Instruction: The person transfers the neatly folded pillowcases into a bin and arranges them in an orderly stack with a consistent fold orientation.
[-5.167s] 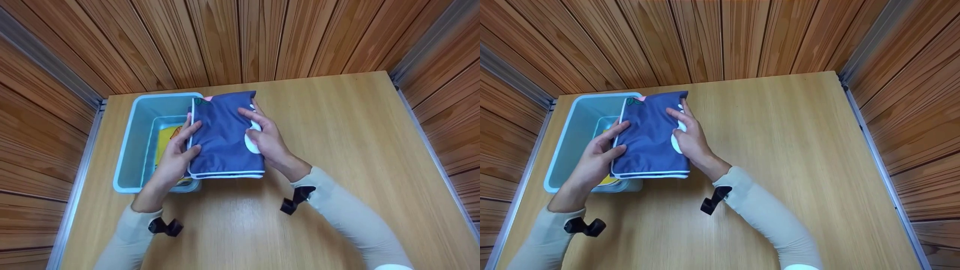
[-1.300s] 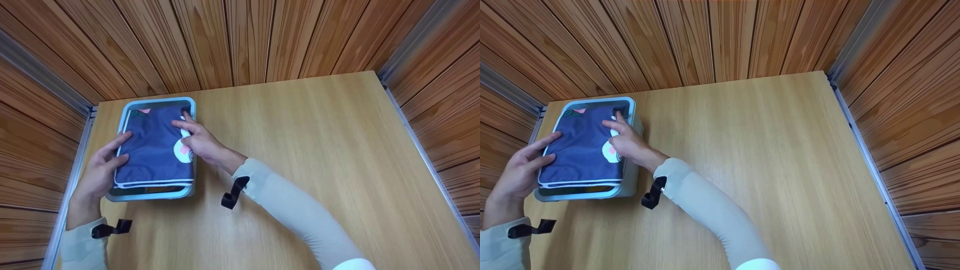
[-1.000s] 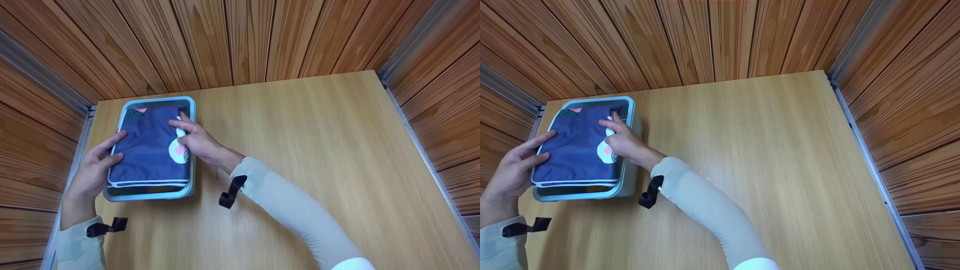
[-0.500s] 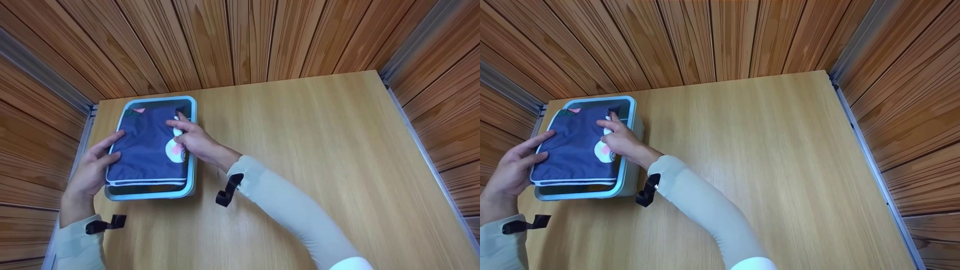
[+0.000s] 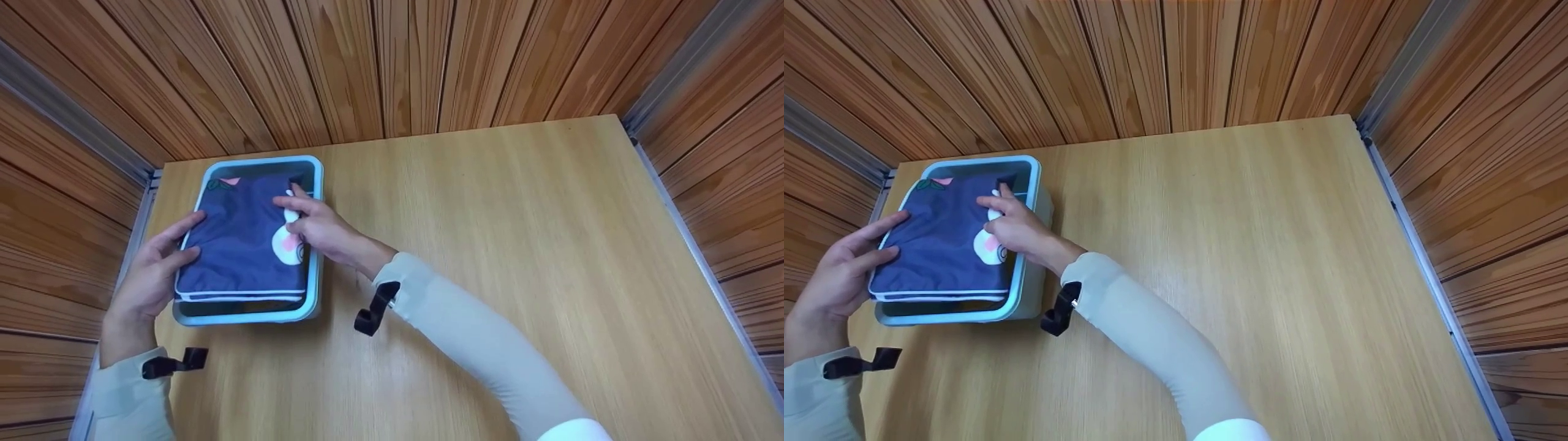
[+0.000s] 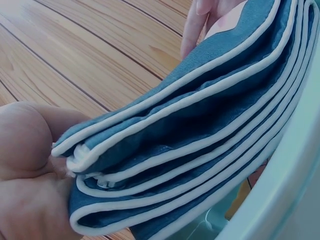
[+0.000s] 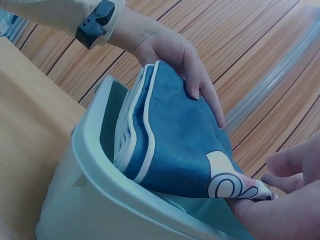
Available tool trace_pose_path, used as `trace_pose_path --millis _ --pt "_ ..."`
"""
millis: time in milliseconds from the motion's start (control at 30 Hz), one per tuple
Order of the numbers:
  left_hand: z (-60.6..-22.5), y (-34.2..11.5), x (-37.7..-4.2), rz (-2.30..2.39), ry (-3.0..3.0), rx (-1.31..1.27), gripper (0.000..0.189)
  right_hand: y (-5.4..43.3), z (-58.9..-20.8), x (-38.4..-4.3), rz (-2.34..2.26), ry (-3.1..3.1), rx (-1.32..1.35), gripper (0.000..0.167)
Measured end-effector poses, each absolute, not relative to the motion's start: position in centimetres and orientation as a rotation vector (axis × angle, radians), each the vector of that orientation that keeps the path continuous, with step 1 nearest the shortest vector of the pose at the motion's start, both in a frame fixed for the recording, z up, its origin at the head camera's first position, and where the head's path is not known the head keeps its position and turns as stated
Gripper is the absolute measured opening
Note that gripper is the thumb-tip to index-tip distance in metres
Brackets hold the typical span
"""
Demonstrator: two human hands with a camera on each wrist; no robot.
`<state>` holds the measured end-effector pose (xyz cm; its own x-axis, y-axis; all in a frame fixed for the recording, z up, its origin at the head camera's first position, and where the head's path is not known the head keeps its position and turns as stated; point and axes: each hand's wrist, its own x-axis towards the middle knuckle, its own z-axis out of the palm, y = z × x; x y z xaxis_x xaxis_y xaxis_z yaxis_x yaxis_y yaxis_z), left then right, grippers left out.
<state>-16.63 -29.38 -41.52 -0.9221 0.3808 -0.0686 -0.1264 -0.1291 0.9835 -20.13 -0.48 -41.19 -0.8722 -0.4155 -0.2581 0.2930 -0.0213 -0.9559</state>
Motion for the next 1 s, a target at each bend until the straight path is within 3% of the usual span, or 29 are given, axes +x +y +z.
trace_pose_path --millis 367,1000 --pt "-41.2 -29.0 -16.9 1.889 2.282 0.121 0.06 0.3 -40.7 -20.0 -1.889 1.943 -0.227 0.056" --pt "-40.2 -28.0 -17.2 1.665 2.5 0.152 0.058 1.3 -40.0 -20.2 -1.914 1.926 -0.211 0.051"
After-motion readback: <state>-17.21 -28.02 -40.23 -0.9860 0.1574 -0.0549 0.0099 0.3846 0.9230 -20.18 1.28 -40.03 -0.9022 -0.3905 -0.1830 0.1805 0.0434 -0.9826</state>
